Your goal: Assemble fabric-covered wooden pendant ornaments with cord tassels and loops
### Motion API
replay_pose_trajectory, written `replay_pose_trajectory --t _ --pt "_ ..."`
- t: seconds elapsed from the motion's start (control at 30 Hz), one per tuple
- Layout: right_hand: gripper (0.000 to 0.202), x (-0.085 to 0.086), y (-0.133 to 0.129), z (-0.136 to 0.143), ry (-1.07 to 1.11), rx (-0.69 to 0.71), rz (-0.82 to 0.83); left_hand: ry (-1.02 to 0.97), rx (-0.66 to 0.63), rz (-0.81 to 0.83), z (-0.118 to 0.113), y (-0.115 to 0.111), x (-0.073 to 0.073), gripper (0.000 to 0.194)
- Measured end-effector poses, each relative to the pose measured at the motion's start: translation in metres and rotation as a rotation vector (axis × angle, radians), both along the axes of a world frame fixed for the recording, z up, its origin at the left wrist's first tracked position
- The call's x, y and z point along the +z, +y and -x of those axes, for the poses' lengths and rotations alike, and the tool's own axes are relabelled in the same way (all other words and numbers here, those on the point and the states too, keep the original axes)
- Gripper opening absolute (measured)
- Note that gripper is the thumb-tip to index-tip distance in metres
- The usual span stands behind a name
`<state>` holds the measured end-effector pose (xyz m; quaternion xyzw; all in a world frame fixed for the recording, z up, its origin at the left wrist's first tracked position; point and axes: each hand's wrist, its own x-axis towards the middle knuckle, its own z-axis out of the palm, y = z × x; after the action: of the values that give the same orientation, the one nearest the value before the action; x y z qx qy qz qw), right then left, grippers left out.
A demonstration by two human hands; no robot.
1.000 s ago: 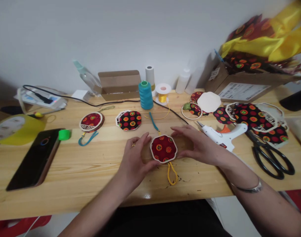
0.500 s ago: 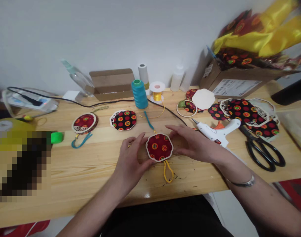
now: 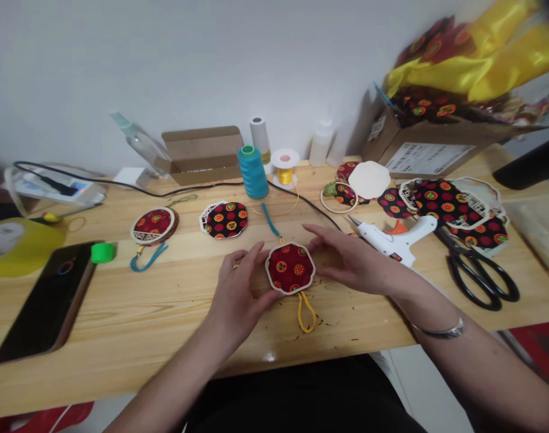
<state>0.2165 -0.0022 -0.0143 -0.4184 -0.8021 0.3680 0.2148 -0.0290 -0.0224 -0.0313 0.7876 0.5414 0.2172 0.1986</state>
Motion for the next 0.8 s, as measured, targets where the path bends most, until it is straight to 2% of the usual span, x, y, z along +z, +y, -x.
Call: replay_pose_trajectory --t 0.17,0.27,0.4,0.8 --pt "0.069 0.002 -0.002 0.003 0.055 -0.056 -0.086 0.001 -0.014 0.012 0.001 0.0 -0.001 0.078" --pt "0.075 -0.002 -0.002 0.008 0.071 -0.017 -0.122 0.001 -0.02 0.021 0.002 -0.001 -0.001 0.08" --pt "0.073 -0.008 -0.001 0.011 0.022 0.02 -0.157 -0.01 -0.019 0.025 0.0 -0.001 0.001 0.078" --pt "0.071 -0.01 -0.001 0.016 -0.016 0.019 -0.17 -0.017 -0.014 0.041 0.0 -0.002 0.0 0.078"
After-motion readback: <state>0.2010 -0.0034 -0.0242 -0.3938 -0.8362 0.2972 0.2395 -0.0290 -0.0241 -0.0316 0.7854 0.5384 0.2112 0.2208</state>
